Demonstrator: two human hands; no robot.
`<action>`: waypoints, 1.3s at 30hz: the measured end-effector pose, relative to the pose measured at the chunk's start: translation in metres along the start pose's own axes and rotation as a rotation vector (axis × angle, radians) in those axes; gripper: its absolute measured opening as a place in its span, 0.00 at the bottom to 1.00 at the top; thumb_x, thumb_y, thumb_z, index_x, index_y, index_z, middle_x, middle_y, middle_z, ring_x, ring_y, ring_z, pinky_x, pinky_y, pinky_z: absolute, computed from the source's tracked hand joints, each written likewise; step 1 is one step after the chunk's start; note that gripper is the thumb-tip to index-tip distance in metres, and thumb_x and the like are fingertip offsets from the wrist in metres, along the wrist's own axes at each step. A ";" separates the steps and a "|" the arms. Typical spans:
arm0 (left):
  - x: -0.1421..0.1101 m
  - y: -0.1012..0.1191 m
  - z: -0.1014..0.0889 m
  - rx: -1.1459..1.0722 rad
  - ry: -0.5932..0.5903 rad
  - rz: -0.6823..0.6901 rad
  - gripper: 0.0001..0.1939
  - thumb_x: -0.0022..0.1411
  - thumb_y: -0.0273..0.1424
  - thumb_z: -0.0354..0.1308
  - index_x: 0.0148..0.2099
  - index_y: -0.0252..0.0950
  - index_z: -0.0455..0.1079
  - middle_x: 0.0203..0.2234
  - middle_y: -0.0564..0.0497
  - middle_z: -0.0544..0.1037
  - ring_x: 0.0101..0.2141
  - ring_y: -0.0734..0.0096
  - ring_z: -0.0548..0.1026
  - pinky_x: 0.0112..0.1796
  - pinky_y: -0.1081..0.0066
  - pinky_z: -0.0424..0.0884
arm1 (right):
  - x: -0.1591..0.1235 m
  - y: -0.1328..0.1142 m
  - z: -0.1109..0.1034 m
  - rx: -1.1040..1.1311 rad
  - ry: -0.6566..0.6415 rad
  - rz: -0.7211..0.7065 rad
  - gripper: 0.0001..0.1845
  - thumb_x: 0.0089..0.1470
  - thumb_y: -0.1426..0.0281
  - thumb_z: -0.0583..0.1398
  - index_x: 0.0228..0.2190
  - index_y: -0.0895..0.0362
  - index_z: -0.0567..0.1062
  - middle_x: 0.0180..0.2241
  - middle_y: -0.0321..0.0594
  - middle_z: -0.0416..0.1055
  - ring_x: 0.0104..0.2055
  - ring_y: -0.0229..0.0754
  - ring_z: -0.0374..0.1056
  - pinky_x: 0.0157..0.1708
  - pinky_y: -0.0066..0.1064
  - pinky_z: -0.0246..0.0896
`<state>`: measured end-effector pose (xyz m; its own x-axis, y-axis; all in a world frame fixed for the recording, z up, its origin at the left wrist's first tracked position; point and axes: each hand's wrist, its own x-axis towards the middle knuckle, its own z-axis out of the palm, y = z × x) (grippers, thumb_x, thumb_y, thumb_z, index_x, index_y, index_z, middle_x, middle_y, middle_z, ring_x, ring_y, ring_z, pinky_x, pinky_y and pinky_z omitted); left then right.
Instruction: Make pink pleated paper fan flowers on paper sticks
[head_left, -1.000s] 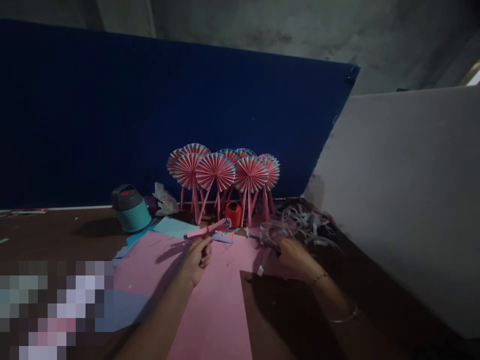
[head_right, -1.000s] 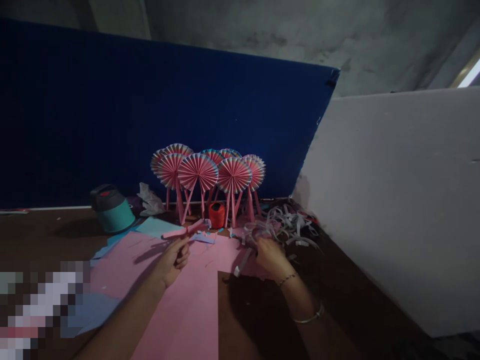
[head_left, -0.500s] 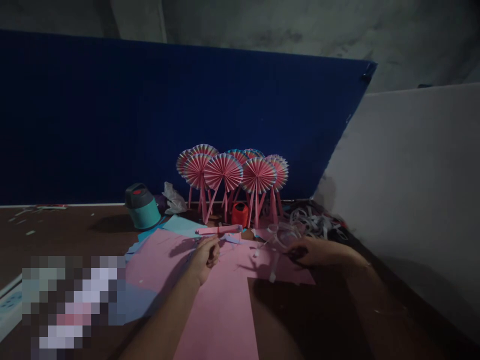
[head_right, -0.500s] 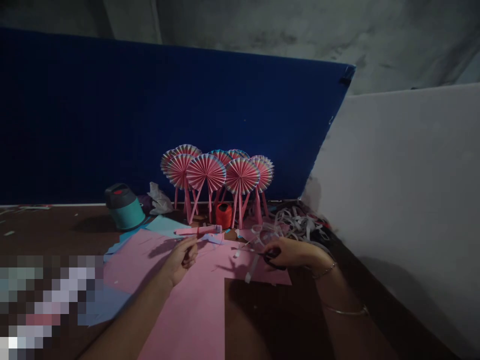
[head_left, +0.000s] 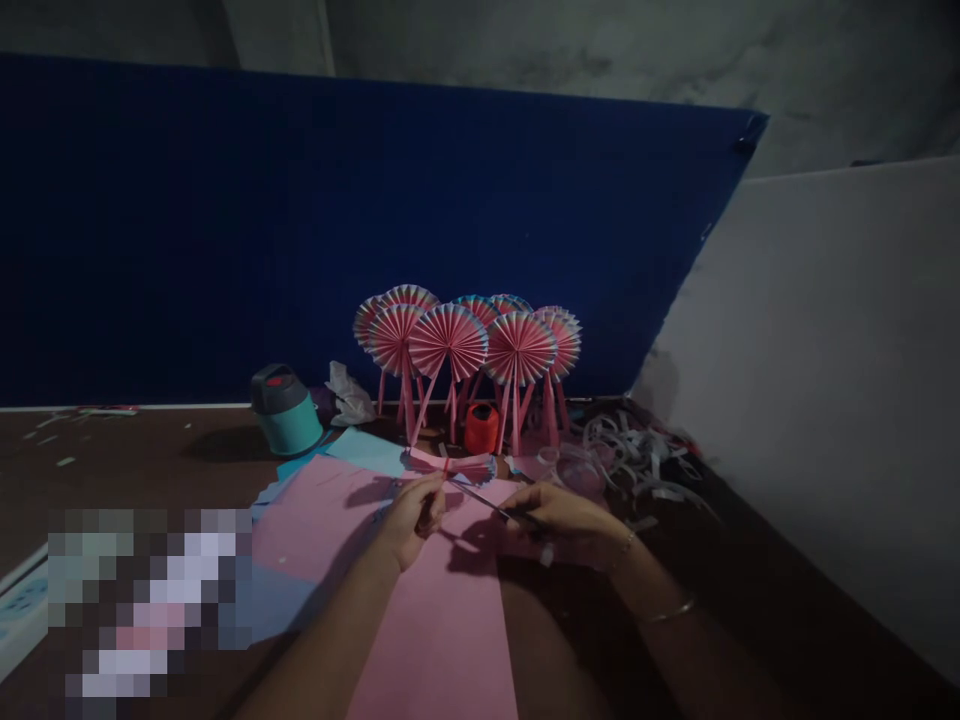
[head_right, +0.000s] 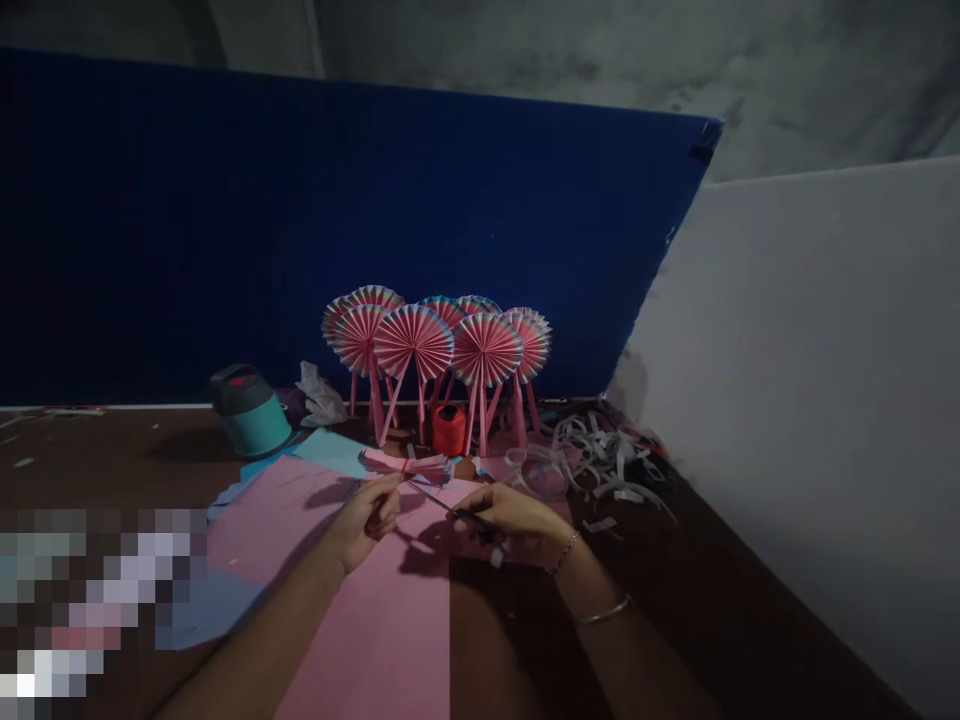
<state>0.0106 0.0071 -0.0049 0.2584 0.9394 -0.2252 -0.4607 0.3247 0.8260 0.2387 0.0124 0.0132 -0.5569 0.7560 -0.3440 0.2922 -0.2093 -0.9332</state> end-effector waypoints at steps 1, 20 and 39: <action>0.000 0.000 0.000 -0.003 -0.003 -0.003 0.09 0.51 0.32 0.58 0.26 0.35 0.60 0.07 0.63 0.58 0.09 0.87 0.46 0.13 0.79 0.38 | 0.002 0.002 0.000 0.007 0.009 0.001 0.20 0.37 0.60 0.69 0.31 0.62 0.79 0.19 0.32 0.66 0.18 0.27 0.55 0.16 0.18 0.48; -0.002 -0.005 0.003 -0.100 -0.077 -0.097 0.17 0.51 0.27 0.57 0.18 0.36 0.53 0.05 0.61 0.56 0.07 0.87 0.45 0.12 0.79 0.40 | 0.016 0.020 0.014 0.332 -0.087 -0.063 0.20 0.34 0.61 0.71 0.20 0.63 0.72 0.16 0.31 0.65 0.16 0.27 0.59 0.15 0.19 0.50; 0.000 -0.006 0.002 0.028 -0.051 -0.075 0.18 0.56 0.37 0.59 0.21 0.36 0.56 0.05 0.62 0.56 0.08 0.86 0.45 0.12 0.79 0.38 | 0.015 0.019 0.016 0.498 -0.077 -0.162 0.25 0.34 0.64 0.71 0.28 0.56 0.63 0.19 0.27 0.64 0.18 0.30 0.60 0.16 0.20 0.51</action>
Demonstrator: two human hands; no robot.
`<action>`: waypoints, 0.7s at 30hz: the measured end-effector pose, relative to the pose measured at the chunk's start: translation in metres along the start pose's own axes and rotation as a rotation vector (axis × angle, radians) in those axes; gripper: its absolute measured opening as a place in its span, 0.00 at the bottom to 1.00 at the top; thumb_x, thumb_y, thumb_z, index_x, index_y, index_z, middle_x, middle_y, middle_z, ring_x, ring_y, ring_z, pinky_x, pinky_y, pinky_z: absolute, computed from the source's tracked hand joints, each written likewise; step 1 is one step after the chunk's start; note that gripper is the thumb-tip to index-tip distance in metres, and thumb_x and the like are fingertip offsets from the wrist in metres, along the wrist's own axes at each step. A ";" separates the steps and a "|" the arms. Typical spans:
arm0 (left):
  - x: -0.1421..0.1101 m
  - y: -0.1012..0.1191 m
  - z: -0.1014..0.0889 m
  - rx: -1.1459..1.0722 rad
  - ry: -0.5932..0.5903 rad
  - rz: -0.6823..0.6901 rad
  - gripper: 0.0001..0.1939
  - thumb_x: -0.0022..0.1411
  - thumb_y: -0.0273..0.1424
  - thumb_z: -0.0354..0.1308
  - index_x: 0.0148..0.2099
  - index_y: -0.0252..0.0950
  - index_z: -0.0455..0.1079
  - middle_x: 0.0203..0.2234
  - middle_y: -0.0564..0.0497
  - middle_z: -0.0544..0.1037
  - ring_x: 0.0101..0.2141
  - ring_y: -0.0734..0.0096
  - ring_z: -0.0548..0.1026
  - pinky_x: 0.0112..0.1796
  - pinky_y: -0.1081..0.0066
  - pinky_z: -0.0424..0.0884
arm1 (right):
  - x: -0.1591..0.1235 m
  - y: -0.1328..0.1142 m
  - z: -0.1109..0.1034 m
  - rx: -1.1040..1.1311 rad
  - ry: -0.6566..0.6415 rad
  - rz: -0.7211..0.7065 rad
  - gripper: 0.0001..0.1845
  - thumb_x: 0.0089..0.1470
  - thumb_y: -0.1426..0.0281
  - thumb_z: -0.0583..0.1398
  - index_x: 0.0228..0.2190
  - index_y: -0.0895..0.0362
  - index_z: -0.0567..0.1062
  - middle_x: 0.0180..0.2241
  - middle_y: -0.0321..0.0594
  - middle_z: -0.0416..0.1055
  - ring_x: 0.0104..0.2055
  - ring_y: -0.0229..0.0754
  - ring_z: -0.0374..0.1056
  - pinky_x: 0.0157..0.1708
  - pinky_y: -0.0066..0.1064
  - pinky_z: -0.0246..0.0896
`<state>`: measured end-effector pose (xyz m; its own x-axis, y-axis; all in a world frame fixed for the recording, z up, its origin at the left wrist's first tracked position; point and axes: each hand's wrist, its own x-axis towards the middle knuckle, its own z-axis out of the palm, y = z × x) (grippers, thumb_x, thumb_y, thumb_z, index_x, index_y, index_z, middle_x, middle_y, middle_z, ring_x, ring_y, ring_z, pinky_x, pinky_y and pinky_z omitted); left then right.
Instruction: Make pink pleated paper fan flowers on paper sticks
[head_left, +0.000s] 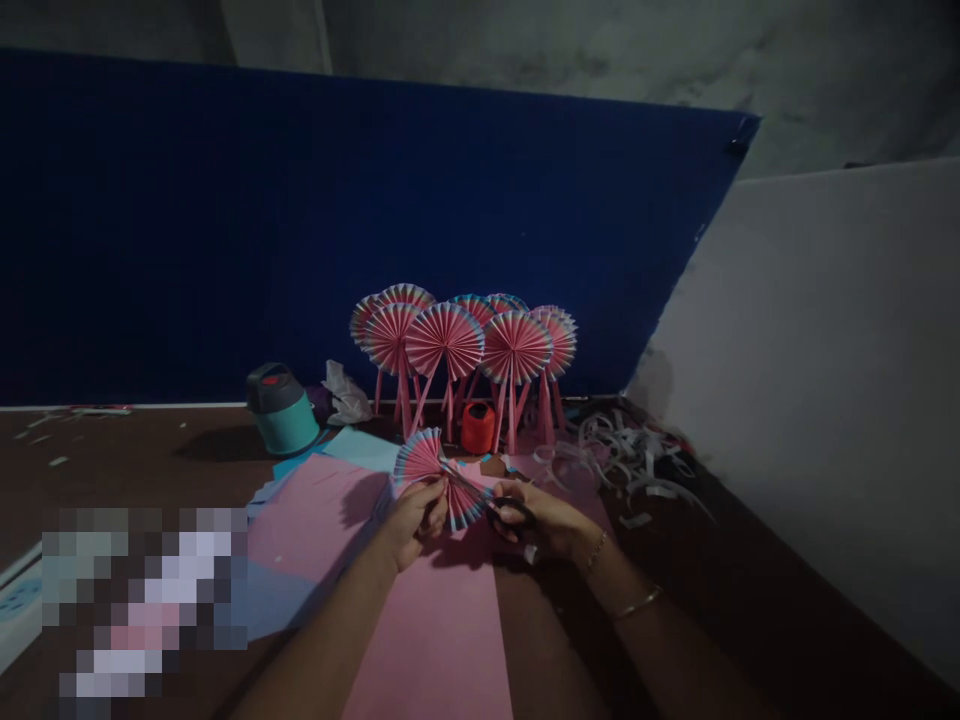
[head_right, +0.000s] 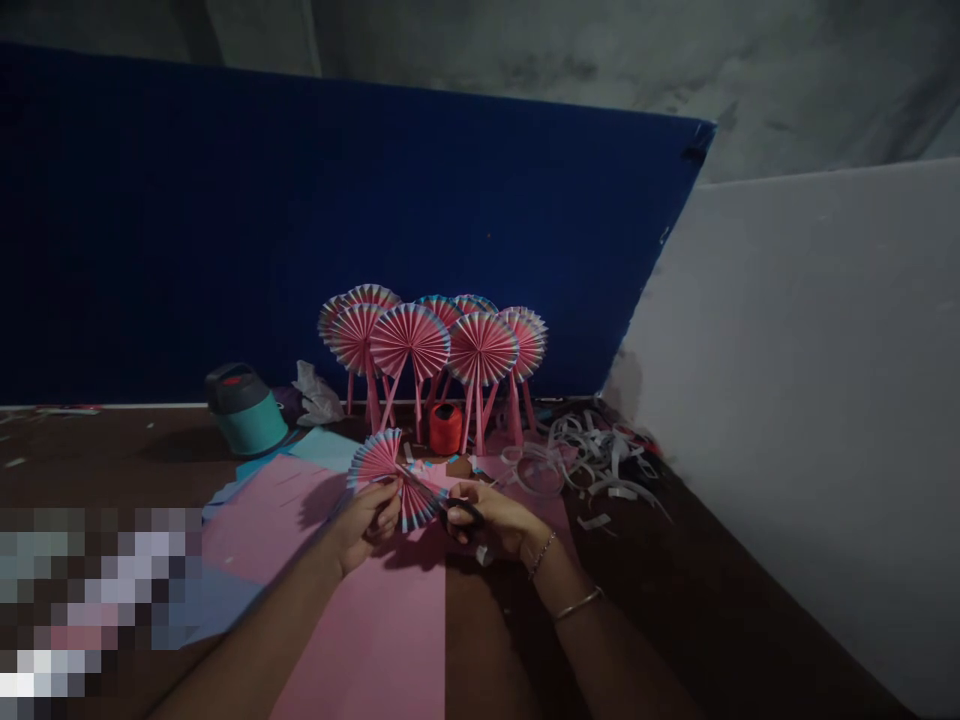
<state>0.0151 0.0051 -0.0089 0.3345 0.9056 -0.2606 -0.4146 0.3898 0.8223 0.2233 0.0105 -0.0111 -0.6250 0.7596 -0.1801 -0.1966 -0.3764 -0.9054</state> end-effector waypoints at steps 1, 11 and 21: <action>0.000 0.001 -0.001 0.012 0.004 -0.005 0.18 0.56 0.37 0.60 0.22 0.36 0.57 0.05 0.62 0.56 0.08 0.86 0.45 0.13 0.79 0.37 | -0.001 -0.001 -0.002 -0.014 0.003 0.013 0.25 0.34 0.64 0.71 0.28 0.56 0.62 0.19 0.27 0.65 0.18 0.30 0.60 0.16 0.19 0.50; -0.004 0.003 -0.001 0.048 0.024 0.041 0.26 0.50 0.42 0.64 0.17 0.35 0.52 0.07 0.63 0.53 0.10 0.89 0.44 0.14 0.79 0.39 | -0.005 -0.006 -0.003 0.049 -0.056 -0.034 0.24 0.33 0.64 0.72 0.29 0.58 0.66 0.20 0.28 0.64 0.18 0.28 0.58 0.16 0.19 0.46; -0.001 -0.001 -0.004 0.035 0.020 0.066 0.26 0.49 0.46 0.64 0.18 0.36 0.53 0.07 0.62 0.54 0.10 0.86 0.50 0.13 0.79 0.41 | 0.001 0.002 0.004 0.008 0.001 -0.024 0.26 0.30 0.60 0.72 0.26 0.56 0.65 0.18 0.26 0.61 0.18 0.29 0.57 0.17 0.21 0.47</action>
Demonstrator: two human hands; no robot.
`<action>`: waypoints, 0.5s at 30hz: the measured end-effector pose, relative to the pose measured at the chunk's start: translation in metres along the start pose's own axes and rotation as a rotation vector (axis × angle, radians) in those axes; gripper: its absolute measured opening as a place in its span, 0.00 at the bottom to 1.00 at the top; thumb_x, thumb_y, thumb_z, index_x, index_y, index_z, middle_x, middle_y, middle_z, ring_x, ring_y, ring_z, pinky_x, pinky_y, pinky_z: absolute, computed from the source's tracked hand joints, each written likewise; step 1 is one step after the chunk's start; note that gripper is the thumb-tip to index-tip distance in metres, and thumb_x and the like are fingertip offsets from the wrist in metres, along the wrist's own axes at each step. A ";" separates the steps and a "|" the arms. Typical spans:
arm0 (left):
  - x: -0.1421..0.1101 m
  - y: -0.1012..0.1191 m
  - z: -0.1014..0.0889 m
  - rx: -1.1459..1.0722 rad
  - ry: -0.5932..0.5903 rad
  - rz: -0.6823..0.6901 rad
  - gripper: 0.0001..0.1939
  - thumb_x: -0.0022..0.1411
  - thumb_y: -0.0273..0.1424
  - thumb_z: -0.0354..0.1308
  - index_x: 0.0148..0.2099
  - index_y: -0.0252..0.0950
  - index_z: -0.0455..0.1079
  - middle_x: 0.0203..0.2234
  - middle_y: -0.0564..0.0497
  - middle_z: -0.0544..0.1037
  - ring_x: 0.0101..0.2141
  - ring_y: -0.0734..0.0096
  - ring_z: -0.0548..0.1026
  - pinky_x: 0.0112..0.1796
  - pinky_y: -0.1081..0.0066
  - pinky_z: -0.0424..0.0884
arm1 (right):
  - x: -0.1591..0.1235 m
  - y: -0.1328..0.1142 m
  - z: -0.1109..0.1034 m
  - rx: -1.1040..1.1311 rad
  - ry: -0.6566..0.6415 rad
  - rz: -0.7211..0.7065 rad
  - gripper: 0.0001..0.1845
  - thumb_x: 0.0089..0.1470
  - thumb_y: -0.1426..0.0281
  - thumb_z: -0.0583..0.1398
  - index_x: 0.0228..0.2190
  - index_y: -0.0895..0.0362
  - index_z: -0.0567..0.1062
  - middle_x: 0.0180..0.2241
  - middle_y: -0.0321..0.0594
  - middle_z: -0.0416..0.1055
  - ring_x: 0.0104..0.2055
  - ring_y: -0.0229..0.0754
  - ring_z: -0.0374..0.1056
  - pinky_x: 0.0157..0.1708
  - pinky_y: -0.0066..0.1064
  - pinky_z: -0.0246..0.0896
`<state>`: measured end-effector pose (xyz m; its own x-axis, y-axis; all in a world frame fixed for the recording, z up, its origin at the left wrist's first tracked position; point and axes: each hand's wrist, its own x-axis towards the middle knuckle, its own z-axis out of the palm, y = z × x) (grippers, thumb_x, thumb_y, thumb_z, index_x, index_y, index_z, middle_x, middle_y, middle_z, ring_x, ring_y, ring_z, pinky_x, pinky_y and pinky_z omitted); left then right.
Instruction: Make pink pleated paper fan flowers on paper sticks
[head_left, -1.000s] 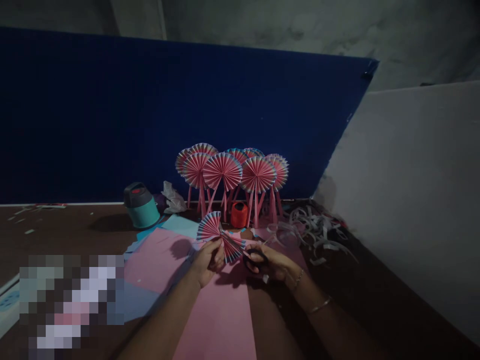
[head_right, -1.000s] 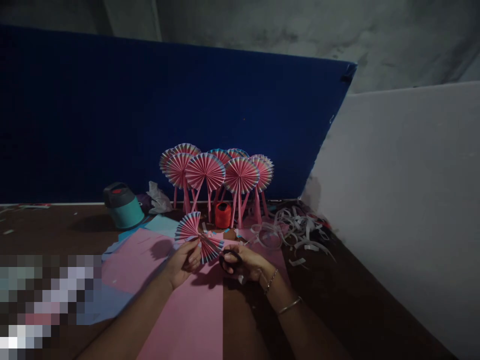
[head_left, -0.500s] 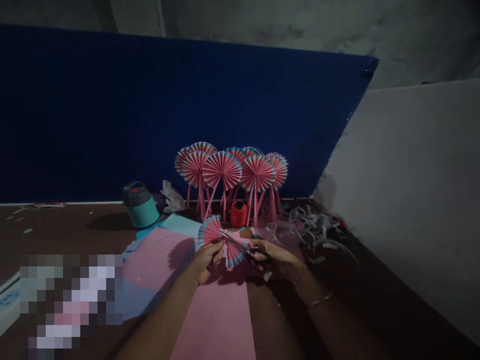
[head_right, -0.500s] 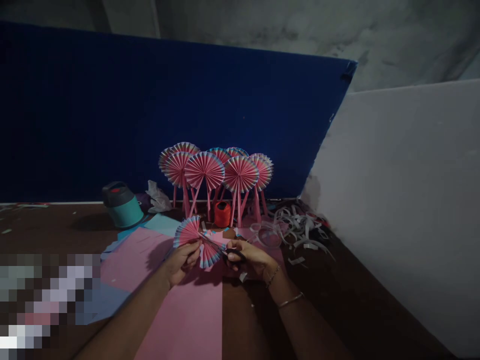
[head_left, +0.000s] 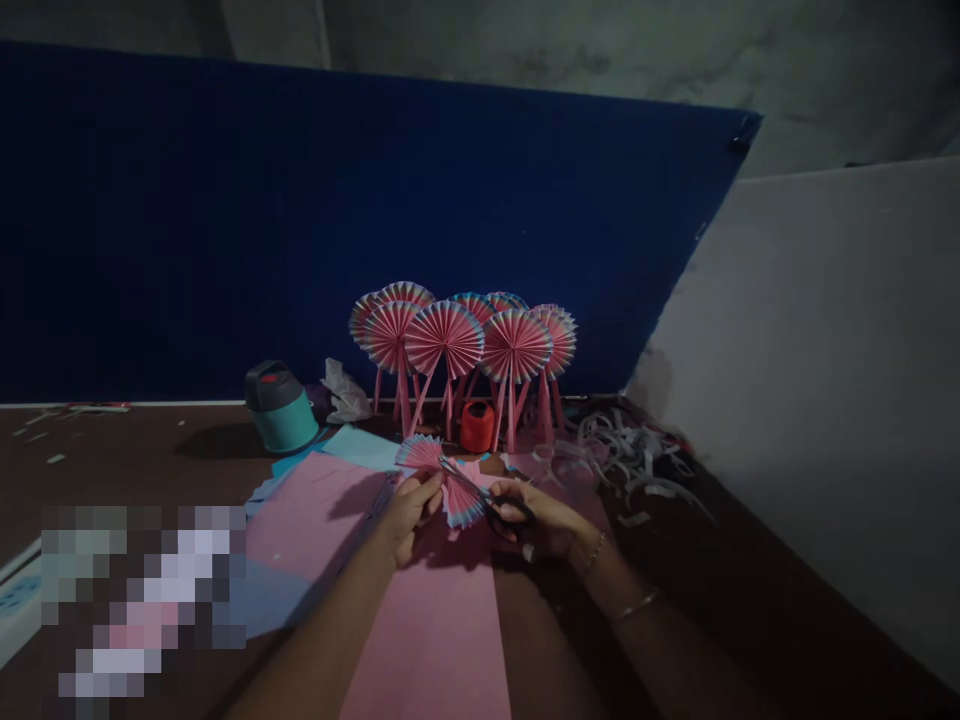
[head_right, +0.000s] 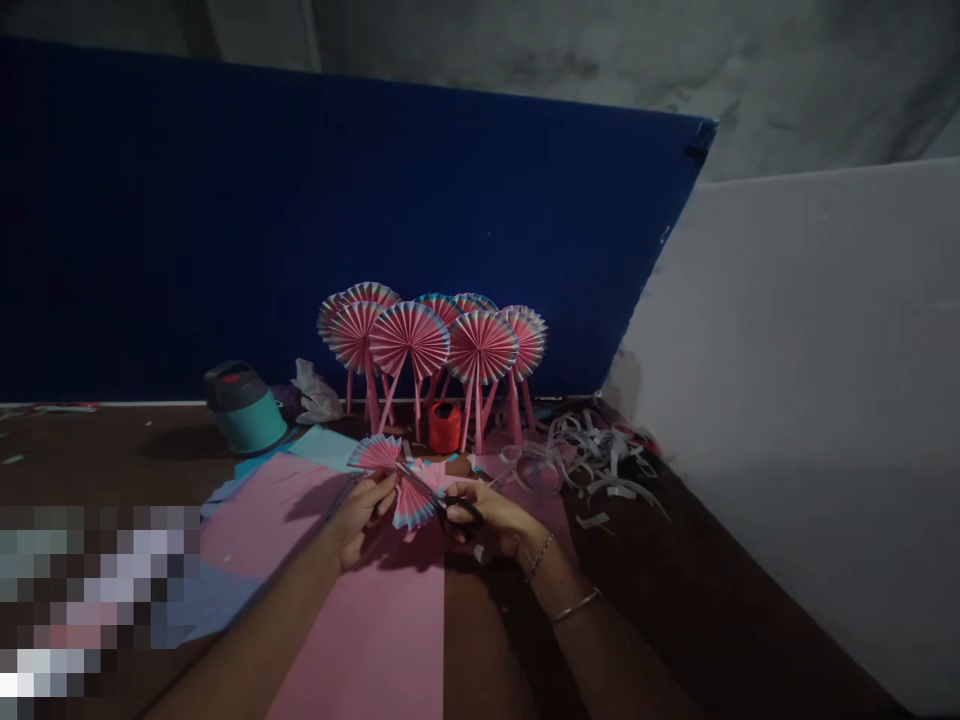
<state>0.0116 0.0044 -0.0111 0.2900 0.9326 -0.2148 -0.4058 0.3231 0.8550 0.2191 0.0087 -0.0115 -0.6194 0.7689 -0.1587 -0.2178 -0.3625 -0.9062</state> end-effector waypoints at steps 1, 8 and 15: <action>0.000 0.000 -0.001 -0.011 0.010 0.003 0.25 0.48 0.45 0.65 0.18 0.36 0.54 0.07 0.62 0.54 0.10 0.86 0.50 0.13 0.79 0.42 | 0.001 0.000 0.001 -0.018 0.011 -0.003 0.26 0.30 0.59 0.72 0.26 0.57 0.65 0.18 0.26 0.61 0.18 0.29 0.57 0.17 0.21 0.47; 0.003 0.001 -0.002 0.123 0.093 0.073 0.27 0.46 0.48 0.64 0.19 0.36 0.53 0.09 0.64 0.50 0.12 0.86 0.45 0.16 0.76 0.38 | 0.001 -0.003 0.006 -0.156 0.006 -0.041 0.25 0.39 0.53 0.67 0.19 0.60 0.65 0.15 0.29 0.61 0.17 0.27 0.52 0.16 0.20 0.41; 0.000 0.008 0.001 0.258 0.154 0.174 0.29 0.44 0.50 0.64 0.15 0.36 0.51 0.08 0.63 0.50 0.14 0.85 0.45 0.18 0.74 0.38 | 0.001 -0.005 0.007 -0.171 0.123 -0.013 0.24 0.33 0.55 0.70 0.22 0.61 0.70 0.16 0.29 0.63 0.14 0.25 0.52 0.13 0.19 0.39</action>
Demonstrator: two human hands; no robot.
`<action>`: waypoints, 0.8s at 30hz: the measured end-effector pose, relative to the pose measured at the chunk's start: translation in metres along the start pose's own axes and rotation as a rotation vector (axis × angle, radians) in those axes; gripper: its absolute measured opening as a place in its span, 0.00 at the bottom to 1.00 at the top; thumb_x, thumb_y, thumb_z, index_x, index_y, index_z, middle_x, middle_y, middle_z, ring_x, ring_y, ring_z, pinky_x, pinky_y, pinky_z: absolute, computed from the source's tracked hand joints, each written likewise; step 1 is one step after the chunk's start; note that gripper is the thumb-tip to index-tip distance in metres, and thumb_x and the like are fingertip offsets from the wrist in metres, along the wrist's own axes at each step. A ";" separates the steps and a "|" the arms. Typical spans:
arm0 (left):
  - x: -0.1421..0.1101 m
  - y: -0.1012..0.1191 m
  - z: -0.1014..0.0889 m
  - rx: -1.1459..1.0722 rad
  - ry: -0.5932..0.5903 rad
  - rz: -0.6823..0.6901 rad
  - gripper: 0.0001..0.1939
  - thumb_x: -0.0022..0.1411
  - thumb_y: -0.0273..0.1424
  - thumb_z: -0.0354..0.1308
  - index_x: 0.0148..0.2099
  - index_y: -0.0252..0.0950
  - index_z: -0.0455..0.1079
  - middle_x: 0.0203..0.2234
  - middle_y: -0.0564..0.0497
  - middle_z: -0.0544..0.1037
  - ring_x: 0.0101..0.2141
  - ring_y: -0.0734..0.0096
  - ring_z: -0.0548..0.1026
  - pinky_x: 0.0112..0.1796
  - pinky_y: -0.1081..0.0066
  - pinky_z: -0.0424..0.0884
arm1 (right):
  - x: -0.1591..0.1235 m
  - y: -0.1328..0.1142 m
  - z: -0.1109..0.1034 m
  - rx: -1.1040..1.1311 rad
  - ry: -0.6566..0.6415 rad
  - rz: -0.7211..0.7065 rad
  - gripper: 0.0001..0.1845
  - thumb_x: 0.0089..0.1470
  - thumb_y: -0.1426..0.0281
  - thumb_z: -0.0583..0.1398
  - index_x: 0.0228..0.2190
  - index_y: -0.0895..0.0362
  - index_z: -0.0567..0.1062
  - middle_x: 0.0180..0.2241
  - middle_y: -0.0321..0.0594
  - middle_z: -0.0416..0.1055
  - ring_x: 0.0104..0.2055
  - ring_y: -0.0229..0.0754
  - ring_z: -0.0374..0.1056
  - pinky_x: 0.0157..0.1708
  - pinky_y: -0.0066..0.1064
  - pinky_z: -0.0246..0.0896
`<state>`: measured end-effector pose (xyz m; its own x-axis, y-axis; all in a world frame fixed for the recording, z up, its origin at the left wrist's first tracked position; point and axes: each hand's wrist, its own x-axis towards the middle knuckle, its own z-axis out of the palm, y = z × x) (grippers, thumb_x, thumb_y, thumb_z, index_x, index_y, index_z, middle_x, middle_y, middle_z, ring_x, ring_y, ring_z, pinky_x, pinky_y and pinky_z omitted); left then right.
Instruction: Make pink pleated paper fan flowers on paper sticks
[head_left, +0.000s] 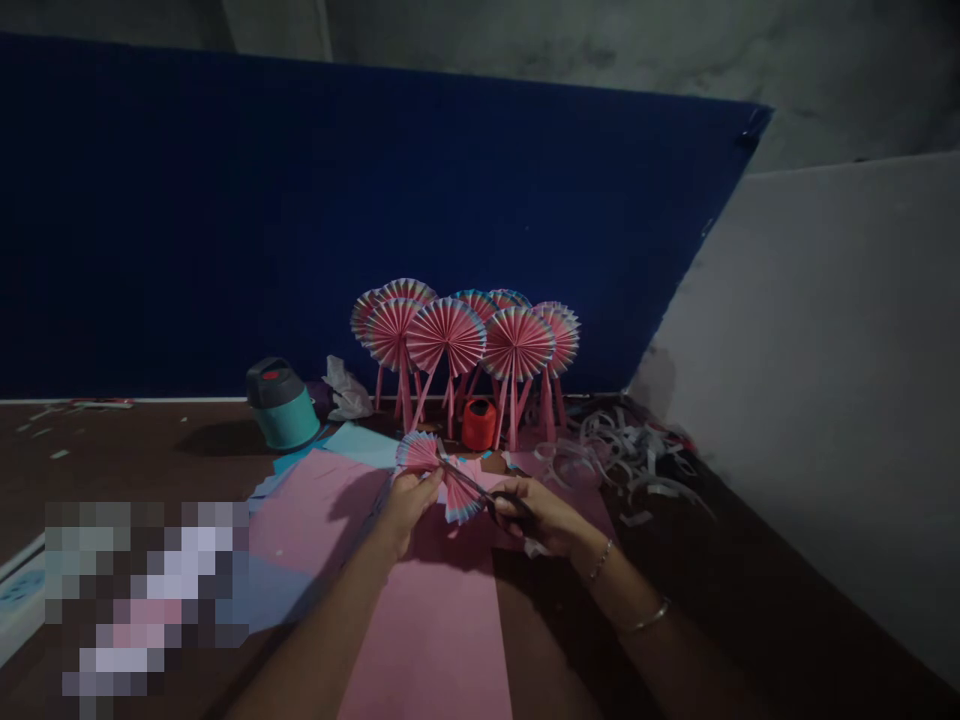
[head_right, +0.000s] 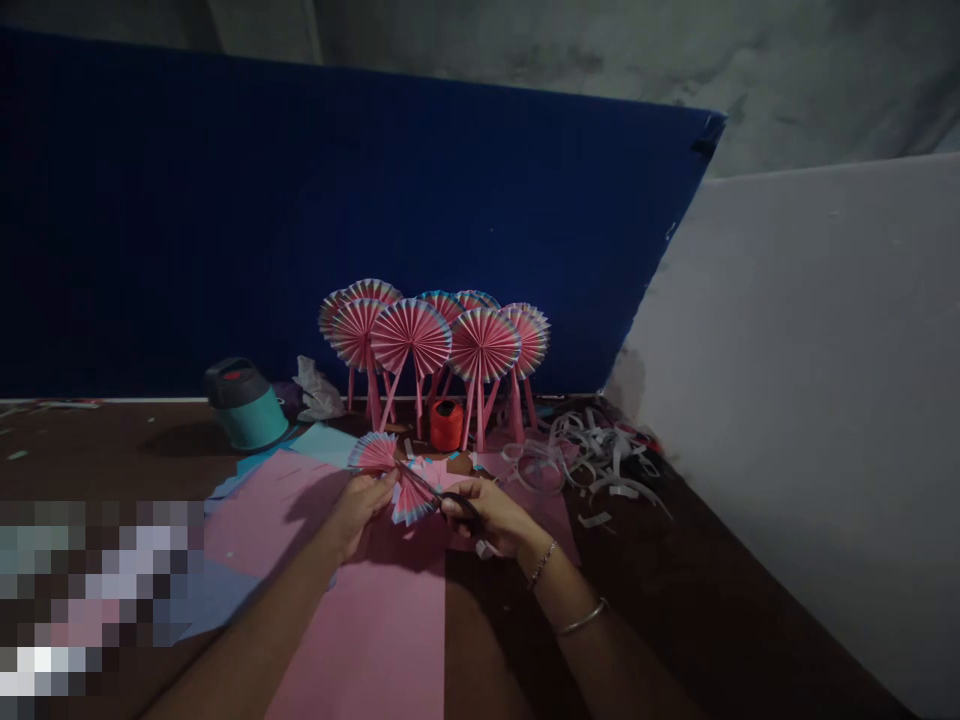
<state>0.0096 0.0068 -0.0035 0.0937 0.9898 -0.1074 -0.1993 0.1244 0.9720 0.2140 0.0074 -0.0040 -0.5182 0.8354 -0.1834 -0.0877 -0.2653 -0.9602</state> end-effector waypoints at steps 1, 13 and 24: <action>0.000 0.000 0.000 0.001 -0.004 0.007 0.29 0.44 0.50 0.64 0.15 0.36 0.51 0.08 0.62 0.50 0.14 0.85 0.45 0.19 0.74 0.38 | 0.000 0.000 0.001 -0.013 -0.006 -0.007 0.24 0.33 0.55 0.70 0.21 0.61 0.70 0.16 0.29 0.62 0.14 0.25 0.51 0.13 0.19 0.39; -0.002 0.004 -0.001 -0.076 0.005 0.000 0.25 0.41 0.47 0.68 0.19 0.35 0.58 0.10 0.63 0.54 0.15 0.86 0.48 0.18 0.77 0.42 | -0.002 0.002 0.001 -0.031 -0.054 -0.073 0.25 0.35 0.52 0.68 0.25 0.61 0.70 0.15 0.28 0.60 0.14 0.25 0.47 0.11 0.19 0.36; -0.001 0.001 0.001 -0.083 0.002 0.001 0.23 0.41 0.47 0.67 0.27 0.34 0.65 0.09 0.64 0.52 0.14 0.84 0.46 0.18 0.76 0.41 | -0.003 0.007 0.005 -0.073 -0.042 -0.053 0.23 0.40 0.53 0.65 0.26 0.59 0.68 0.14 0.25 0.57 0.12 0.26 0.45 0.09 0.19 0.37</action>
<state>0.0101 0.0057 -0.0020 0.0910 0.9901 -0.1068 -0.2792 0.1283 0.9516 0.2101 0.0008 -0.0094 -0.5502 0.8258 -0.1240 -0.0545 -0.1837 -0.9815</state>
